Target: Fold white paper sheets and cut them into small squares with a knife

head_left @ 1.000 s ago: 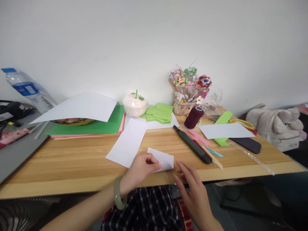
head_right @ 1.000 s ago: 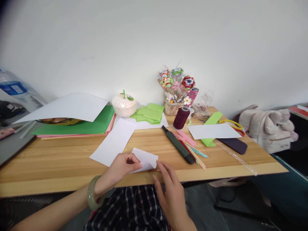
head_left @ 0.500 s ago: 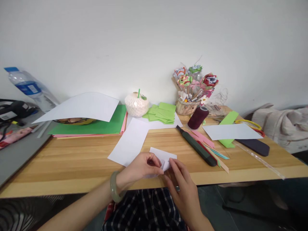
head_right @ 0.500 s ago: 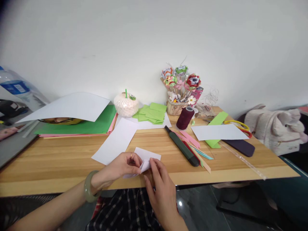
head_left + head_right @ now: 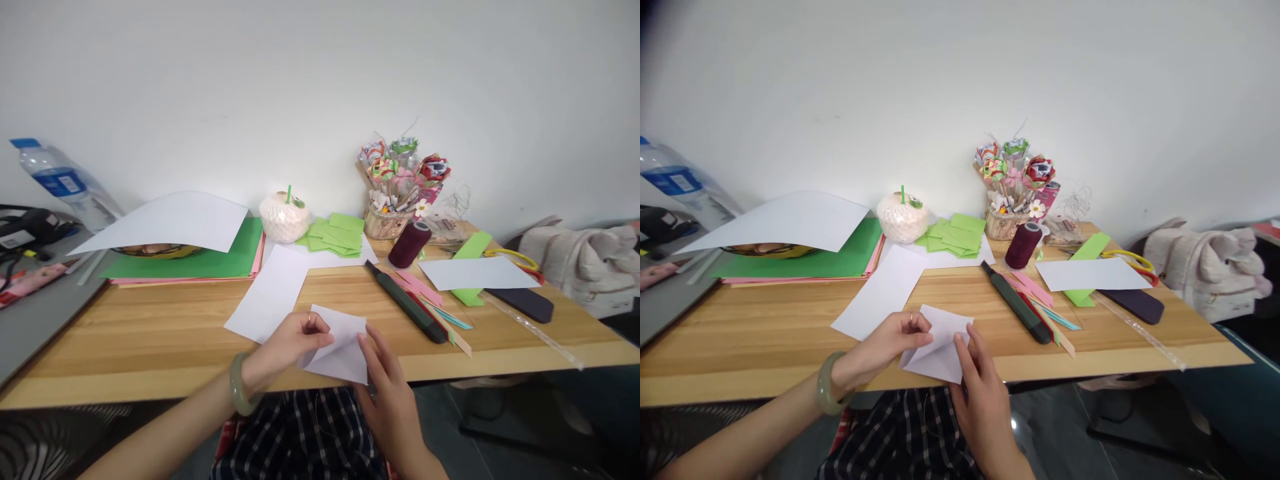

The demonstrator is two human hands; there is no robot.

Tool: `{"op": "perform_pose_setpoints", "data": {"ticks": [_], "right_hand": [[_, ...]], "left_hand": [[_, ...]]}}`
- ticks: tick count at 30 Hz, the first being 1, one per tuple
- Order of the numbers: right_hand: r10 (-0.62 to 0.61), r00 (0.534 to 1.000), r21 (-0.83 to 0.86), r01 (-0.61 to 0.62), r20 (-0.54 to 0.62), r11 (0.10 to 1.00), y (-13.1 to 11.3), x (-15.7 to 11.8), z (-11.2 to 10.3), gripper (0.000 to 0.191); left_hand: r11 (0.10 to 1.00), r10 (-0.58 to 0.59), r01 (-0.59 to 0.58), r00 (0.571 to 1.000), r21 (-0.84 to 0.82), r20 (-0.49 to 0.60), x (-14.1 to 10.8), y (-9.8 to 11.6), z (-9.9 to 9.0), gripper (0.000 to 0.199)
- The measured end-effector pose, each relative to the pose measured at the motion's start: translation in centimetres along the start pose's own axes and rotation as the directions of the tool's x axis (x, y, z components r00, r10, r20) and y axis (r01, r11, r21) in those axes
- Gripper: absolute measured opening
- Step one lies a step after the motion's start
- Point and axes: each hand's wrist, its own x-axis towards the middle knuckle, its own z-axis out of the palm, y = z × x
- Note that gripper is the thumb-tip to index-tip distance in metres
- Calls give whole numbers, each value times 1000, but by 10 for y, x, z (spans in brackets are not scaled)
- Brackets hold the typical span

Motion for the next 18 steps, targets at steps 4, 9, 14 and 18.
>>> {"op": "perform_pose_setpoints", "data": {"ticks": [4, 9, 14, 18], "right_hand": [[-66, 996, -14, 65, -55, 998, 6, -2, -5, 47], [-144, 988, -2, 144, 61, 990, 12, 7, -13, 33], [-147, 984, -10, 148, 99, 989, 13, 11, -14, 27], [-183, 980, -37, 186, 78, 982, 15, 13, -15, 23]], "left_hand": [[994, 75, -84, 988, -66, -132, -4, 11, -8, 26], [947, 321, -296, 854, 125, -409, -6, 32, -42, 23], [546, 835, -409, 338, 731, -434, -19, 37, -79, 6], [44, 846, -289, 519, 956, 118, -26, 19, -96, 10]]}}
